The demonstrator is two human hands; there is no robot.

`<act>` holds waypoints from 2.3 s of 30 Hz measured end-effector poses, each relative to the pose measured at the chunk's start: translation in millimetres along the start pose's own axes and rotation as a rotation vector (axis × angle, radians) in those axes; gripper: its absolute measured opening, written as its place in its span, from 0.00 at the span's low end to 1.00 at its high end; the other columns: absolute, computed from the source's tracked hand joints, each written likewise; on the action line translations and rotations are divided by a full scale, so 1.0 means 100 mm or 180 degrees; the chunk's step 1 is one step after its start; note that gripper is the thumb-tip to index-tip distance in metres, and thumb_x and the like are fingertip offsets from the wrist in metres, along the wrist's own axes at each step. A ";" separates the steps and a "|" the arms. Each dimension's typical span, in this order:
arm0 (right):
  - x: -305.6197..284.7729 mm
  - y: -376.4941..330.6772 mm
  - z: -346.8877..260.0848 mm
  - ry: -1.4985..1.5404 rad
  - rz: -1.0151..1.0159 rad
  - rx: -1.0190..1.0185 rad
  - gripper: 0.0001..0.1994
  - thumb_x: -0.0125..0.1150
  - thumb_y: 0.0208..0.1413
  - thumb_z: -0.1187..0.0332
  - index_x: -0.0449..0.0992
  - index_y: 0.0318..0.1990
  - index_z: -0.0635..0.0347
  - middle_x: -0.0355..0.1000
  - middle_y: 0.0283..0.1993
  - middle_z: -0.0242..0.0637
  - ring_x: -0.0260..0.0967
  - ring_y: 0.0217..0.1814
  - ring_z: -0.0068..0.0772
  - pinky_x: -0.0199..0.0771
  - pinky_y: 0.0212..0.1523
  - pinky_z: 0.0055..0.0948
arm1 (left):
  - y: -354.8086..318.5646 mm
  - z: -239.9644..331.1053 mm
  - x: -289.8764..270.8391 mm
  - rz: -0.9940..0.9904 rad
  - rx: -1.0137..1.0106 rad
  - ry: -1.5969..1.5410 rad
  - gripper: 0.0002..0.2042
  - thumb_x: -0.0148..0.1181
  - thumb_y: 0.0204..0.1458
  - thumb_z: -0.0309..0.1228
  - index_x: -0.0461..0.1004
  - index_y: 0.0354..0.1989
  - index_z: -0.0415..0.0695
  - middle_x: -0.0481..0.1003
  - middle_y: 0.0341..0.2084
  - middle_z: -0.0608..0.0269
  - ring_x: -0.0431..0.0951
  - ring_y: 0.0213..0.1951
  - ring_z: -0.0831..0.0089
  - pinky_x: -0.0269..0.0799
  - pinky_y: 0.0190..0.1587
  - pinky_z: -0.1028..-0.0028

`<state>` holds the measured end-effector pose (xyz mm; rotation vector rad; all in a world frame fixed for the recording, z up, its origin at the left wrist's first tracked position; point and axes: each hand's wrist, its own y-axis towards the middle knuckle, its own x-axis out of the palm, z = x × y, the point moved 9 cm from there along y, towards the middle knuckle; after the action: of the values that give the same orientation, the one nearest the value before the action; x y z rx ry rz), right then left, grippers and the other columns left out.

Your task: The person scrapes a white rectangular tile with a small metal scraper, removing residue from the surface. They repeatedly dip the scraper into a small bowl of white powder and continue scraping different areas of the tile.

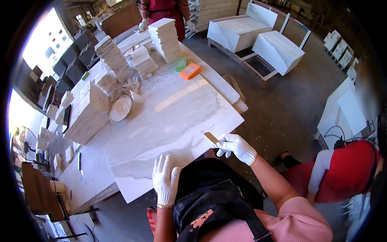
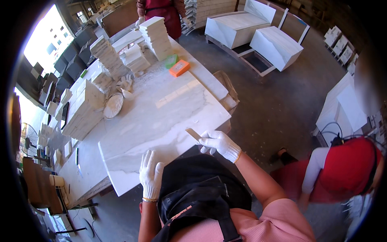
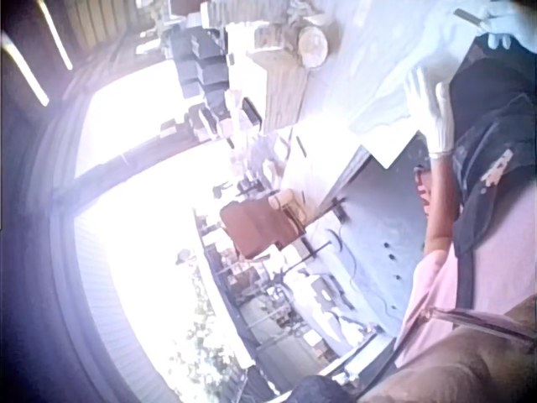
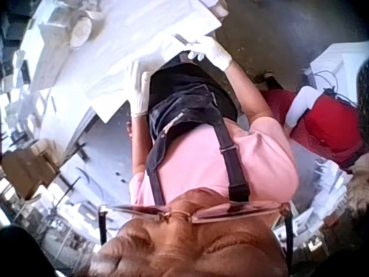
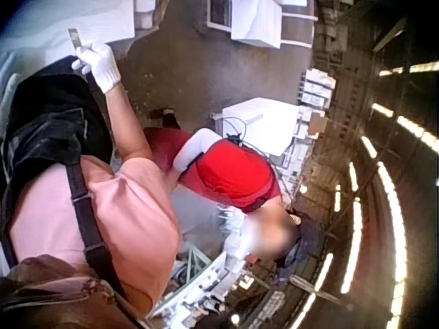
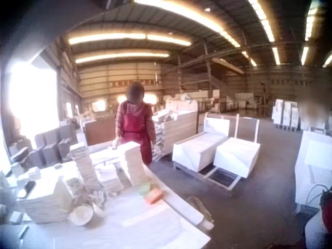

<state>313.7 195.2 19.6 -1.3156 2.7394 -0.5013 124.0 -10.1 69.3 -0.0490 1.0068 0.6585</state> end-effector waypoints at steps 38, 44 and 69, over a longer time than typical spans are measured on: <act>-0.23 0.15 0.02 0.0508 0.0626 -0.0257 0.08 0.55 0.66 0.66 0.78 0.42 0.58 0.79 0.30 0.33 0.76 0.30 0.19 0.66 0.27 0.17 | -0.05 -0.07 -0.03 0.0017 0.0156 -0.0058 0.21 0.58 0.56 0.38 0.76 0.55 0.41 0.72 0.58 0.49 0.66 0.63 0.42 0.59 0.64 0.54; 0.02 0.10 0.19 0.0804 0.0301 0.0030 0.08 0.56 0.65 0.65 0.78 0.43 0.58 0.78 0.30 0.32 0.78 0.30 0.20 0.66 0.25 0.17 | -0.05 -0.06 -0.02 0.0028 0.0149 0.0058 0.22 0.58 0.56 0.39 0.75 0.55 0.41 0.72 0.58 0.48 0.65 0.63 0.42 0.59 0.64 0.53; -0.32 0.90 -0.21 0.0758 0.0090 0.0479 0.09 0.55 0.64 0.63 0.75 0.44 0.58 0.79 0.50 0.43 0.76 0.33 0.24 0.66 0.21 0.19 | -0.02 -0.02 0.07 -0.0112 0.0247 0.0262 0.23 0.57 0.57 0.42 0.74 0.57 0.43 0.70 0.60 0.50 0.64 0.64 0.46 0.55 0.65 0.51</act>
<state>262.7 277.7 8.2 -1.2535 2.8307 -0.8963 126.2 -9.1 61.9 -0.0259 1.1076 0.5884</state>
